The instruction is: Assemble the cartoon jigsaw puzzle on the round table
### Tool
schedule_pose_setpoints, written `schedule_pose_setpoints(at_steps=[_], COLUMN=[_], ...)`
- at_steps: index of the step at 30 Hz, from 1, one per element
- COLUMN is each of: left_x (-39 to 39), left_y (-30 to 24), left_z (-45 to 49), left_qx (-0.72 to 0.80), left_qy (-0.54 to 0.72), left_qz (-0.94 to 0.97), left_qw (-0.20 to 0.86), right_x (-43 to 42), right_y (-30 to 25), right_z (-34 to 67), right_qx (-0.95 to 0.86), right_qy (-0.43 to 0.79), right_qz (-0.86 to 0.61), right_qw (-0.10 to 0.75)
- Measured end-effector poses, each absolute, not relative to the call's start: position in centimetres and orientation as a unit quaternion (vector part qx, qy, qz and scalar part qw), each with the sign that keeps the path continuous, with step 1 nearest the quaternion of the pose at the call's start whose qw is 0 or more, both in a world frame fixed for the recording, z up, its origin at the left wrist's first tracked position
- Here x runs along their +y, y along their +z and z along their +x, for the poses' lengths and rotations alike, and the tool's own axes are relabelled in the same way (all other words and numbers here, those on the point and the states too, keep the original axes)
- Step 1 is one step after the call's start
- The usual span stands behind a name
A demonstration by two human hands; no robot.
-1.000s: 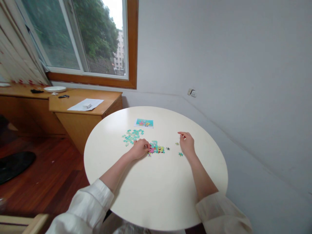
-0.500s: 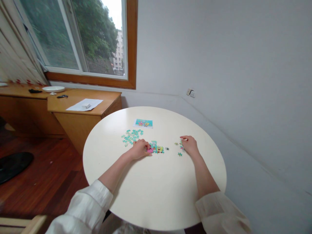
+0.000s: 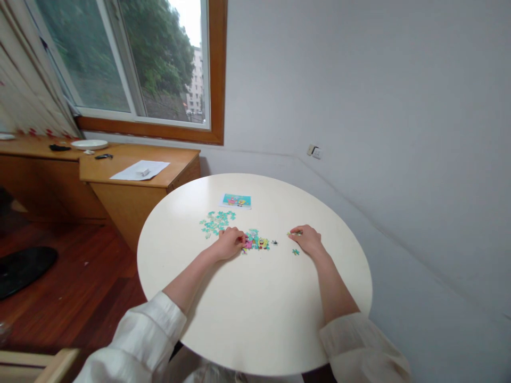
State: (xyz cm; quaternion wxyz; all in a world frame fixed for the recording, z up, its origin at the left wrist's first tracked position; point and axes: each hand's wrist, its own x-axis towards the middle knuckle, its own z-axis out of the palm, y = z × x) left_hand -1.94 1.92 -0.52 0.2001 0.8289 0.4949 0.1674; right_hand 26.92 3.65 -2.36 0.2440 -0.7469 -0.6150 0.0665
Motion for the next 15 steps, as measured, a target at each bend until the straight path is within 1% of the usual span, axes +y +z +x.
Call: schedule_pose_setpoints(at_steps=[5, 11, 15], left_x=[1.9, 2.0, 2.1], left_y=[-0.5, -0.6, -0.9], left_z=[-2.0, -2.0, -2.1], left_qx=[0.492, 0.486, 0.485], left_qy=[0.172, 0.181, 0.183], left_qz=[0.83, 0.829, 0.829], left_qw=[0.2, 0.21, 0.209], right_x=[3.9, 3.5, 3.0], right_y=[-2.6, -2.0, -1.6], right_z=[27.0, 25.5, 22.8], right_qx=[-0.606, -0.617, -0.626], right_qy=[0.076, 0.18, 0.268], right_qz=[-0.742, -0.672, -0.59], right_qw=[0.275, 0.369, 0.435])
